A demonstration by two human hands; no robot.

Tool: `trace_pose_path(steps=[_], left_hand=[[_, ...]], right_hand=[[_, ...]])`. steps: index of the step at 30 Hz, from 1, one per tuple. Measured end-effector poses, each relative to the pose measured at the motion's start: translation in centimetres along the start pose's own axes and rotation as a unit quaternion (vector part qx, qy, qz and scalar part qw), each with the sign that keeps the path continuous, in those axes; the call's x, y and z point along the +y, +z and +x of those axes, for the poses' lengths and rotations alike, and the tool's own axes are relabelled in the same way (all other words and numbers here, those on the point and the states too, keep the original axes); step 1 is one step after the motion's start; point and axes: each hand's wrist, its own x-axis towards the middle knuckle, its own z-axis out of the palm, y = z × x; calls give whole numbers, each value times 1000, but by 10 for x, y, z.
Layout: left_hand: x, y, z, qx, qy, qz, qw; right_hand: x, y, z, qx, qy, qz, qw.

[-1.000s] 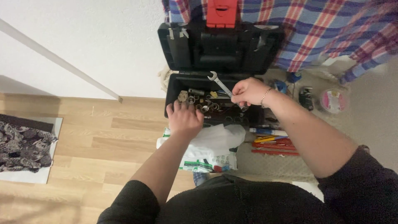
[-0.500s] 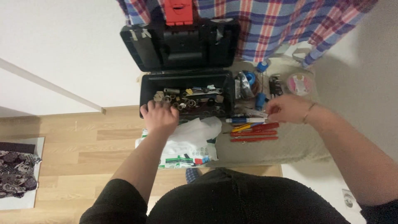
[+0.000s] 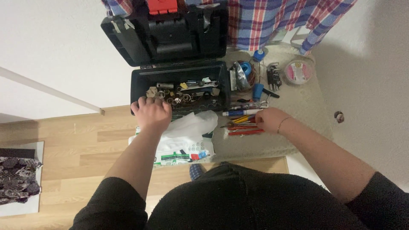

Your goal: Searching through and organizing small parts and tools within a toolbox

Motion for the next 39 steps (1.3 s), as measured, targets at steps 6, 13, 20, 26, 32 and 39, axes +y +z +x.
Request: trace_pose_path(steps=[6, 13, 20, 26, 32, 39], left_hand=[[-1, 7, -1, 39, -2, -12, 999], [-2, 8, 0, 40, 6, 3, 999], [-1, 4, -3, 46, 0, -20, 999], [0, -6, -1, 12, -4, -20, 1000], [-2, -6, 1, 16, -3, -43, 999], [-5, -12, 3, 7, -5, -74, 997]], right_hand=[[-1, 7, -1, 63, -30, 19, 997], [-7, 16, -2, 84, -9, -17, 996], [0, 26, 6, 174, -48, 2, 984], [-54, -49, -25, 220, -36, 38, 974], [-110, -83, 22, 359, -199, 58, 910], [-185, -85, 108, 226, -200, -165, 939]])
